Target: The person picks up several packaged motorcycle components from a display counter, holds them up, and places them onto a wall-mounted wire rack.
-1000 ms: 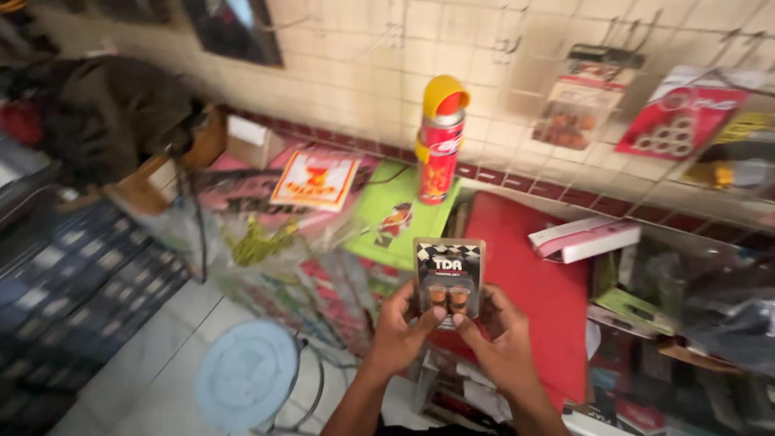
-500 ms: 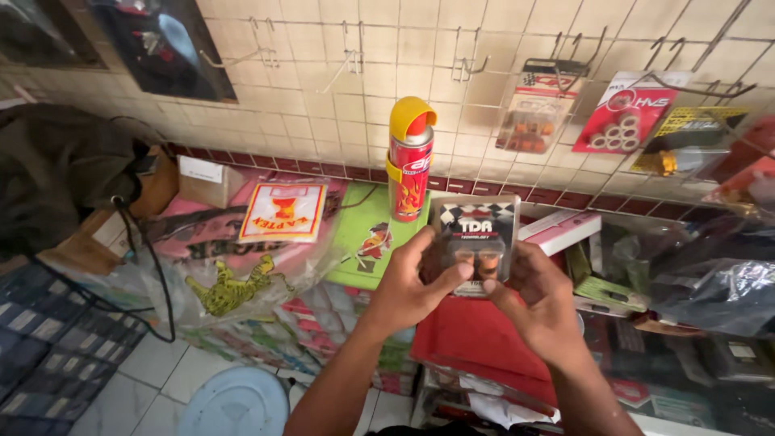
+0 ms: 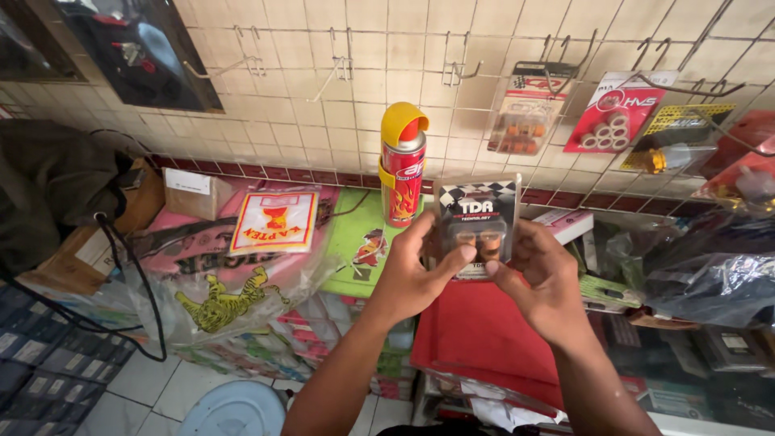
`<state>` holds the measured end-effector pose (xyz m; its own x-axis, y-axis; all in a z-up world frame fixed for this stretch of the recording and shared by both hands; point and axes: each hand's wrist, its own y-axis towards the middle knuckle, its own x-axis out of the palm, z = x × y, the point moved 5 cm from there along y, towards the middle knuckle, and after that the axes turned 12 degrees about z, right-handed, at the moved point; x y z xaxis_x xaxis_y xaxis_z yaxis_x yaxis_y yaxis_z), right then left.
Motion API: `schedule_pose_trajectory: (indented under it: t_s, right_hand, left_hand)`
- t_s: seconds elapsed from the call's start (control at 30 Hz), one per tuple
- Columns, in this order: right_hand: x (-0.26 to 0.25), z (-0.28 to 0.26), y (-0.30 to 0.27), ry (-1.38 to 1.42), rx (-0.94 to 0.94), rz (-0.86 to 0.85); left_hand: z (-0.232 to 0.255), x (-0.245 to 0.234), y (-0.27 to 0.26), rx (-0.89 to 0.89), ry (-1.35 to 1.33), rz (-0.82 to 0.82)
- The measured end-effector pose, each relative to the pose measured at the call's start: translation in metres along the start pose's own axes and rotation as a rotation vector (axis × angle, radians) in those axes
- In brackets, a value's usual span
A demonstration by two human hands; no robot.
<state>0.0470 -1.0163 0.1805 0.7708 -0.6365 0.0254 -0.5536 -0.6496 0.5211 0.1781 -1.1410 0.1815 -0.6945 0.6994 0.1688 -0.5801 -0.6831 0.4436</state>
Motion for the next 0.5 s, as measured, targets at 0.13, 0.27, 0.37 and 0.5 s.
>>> schedule_pose_trajectory:
  t_s: [0.13, 0.27, 0.37, 0.5]
  right_hand:
    - [0.000, -0.005, 0.007, -0.014, 0.014, 0.012]
    - [0.004, -0.012, 0.021, 0.031, -0.025, 0.019]
    - [0.004, -0.014, 0.034, 0.027, -0.020, 0.016]
    - [0.003, -0.019, 0.049, 0.049, -0.024, 0.007]
  left_hand:
    - [0.007, -0.001, 0.007, 0.087, 0.099, -0.010]
    - [0.023, 0.004, 0.021, 0.182, 0.138, -0.003]
    - [0.032, 0.005, 0.040, 0.196, 0.132, -0.002]
    - [0.048, 0.004, 0.058, 0.271, 0.080, -0.010]
